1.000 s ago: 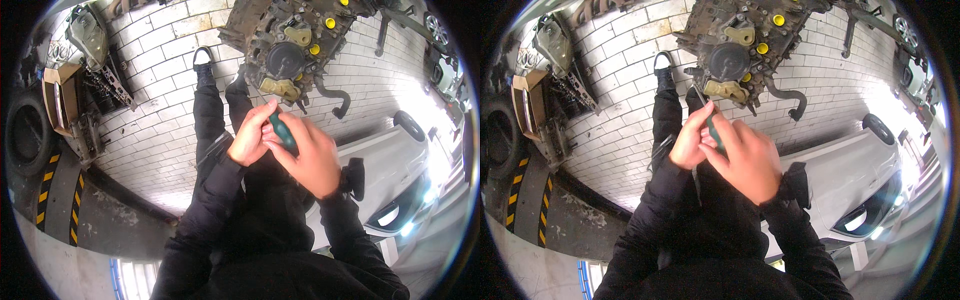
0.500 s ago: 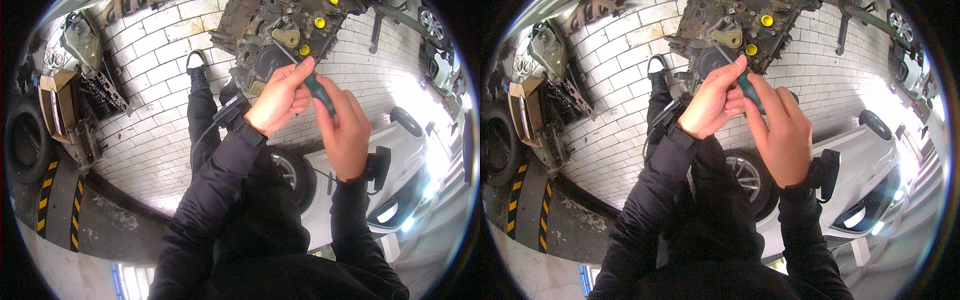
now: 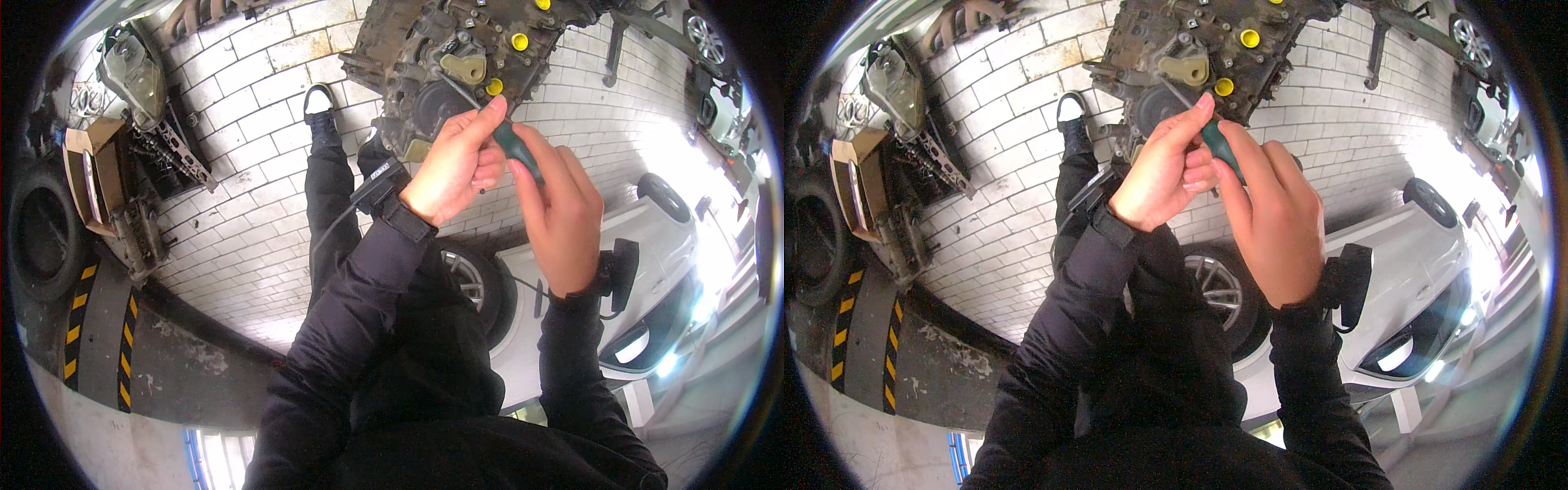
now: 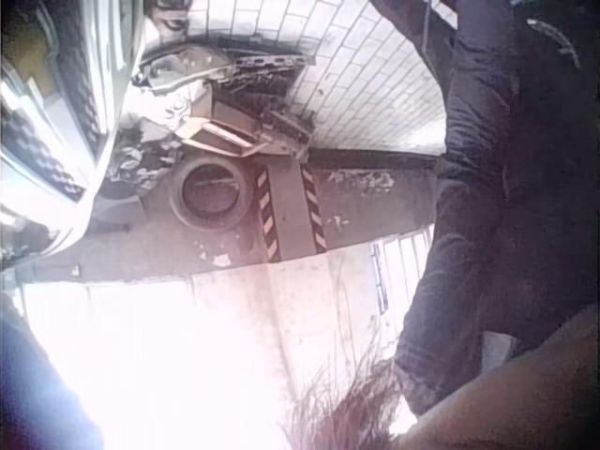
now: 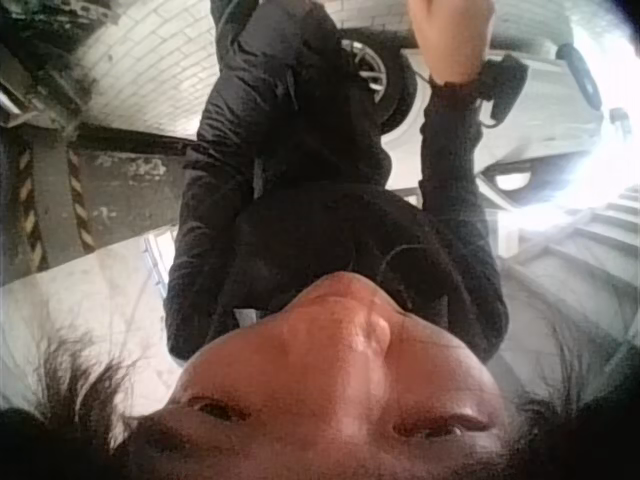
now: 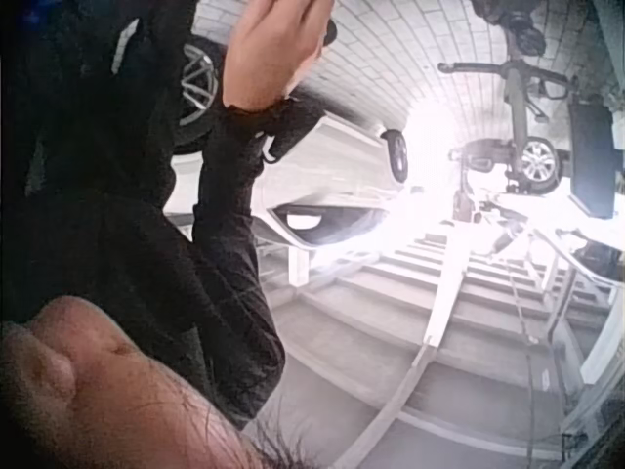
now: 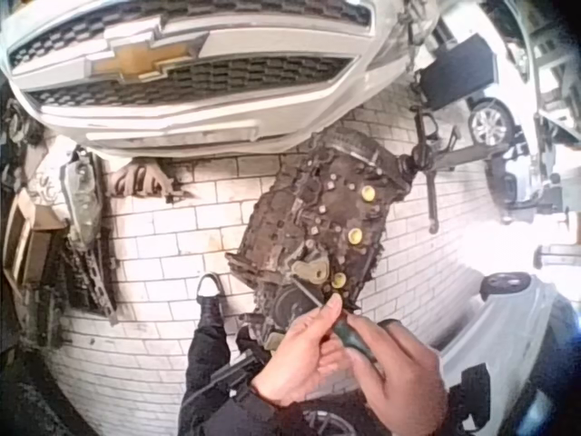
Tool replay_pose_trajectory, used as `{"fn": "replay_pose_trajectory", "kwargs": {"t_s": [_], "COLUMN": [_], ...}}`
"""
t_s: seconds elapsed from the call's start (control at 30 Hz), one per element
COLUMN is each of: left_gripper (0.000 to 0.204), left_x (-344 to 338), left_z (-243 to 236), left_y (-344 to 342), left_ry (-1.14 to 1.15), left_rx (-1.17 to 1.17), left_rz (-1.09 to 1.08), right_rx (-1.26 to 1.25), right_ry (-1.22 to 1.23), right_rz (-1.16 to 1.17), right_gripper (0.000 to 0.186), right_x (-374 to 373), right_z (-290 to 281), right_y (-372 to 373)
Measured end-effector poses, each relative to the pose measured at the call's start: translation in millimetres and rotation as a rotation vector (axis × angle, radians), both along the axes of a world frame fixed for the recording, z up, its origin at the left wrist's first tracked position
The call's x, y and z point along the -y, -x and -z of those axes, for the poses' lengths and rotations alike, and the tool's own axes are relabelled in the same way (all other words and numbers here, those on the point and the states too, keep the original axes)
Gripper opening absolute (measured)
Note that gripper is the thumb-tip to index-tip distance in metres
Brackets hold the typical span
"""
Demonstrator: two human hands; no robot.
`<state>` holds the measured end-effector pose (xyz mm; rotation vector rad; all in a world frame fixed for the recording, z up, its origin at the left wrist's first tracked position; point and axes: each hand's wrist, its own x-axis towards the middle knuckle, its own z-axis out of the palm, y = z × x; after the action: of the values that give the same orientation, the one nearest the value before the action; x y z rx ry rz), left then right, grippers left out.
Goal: Using a screwdriver to work on a vehicle engine block in a garage environment.
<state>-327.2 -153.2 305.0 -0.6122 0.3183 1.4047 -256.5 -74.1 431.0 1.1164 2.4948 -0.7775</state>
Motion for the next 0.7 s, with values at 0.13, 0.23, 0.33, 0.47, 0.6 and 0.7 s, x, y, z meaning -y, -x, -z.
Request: {"fn": "replay_pose_trajectory", "kwargs": {"t_s": [0.13,0.23,0.33,0.47,0.6,0.7], "left_gripper": [0.036,0.038,0.038,0.027,0.027,0.029], "left_x": [0,0,-1,-4,-10,-11], "left_z": [2,1,4,7,6,4], "left_y": [0,1,-2,-6,-7,-5], "left_ry": [0.014,-0.012,-0.039,0.029,0.035,0.099], "left_rx": [-0.007,0.062,0.079,-0.025,-0.008,-0.053], "left_rz": [0.0,-0.058,-0.105,-0.162,-0.206,-0.158], "right_rx": [-0.007,-0.134,0.301,0.027,-0.055,-0.013], "right_ry": [-0.039,-0.028,0.042,-0.072,-0.084,-0.013], "right_rz": [-0.037,-0.014,0.122,0.074,-0.011,0.107], "right_gripper": [0.032,0.03,0.03,0.027,0.026,0.023], "right_x": [0,-5,-11,-9,-11,-7], "right_z": [5,10,2,1,-5,-4], "right_y": [1,6,19,23,12,10]}}
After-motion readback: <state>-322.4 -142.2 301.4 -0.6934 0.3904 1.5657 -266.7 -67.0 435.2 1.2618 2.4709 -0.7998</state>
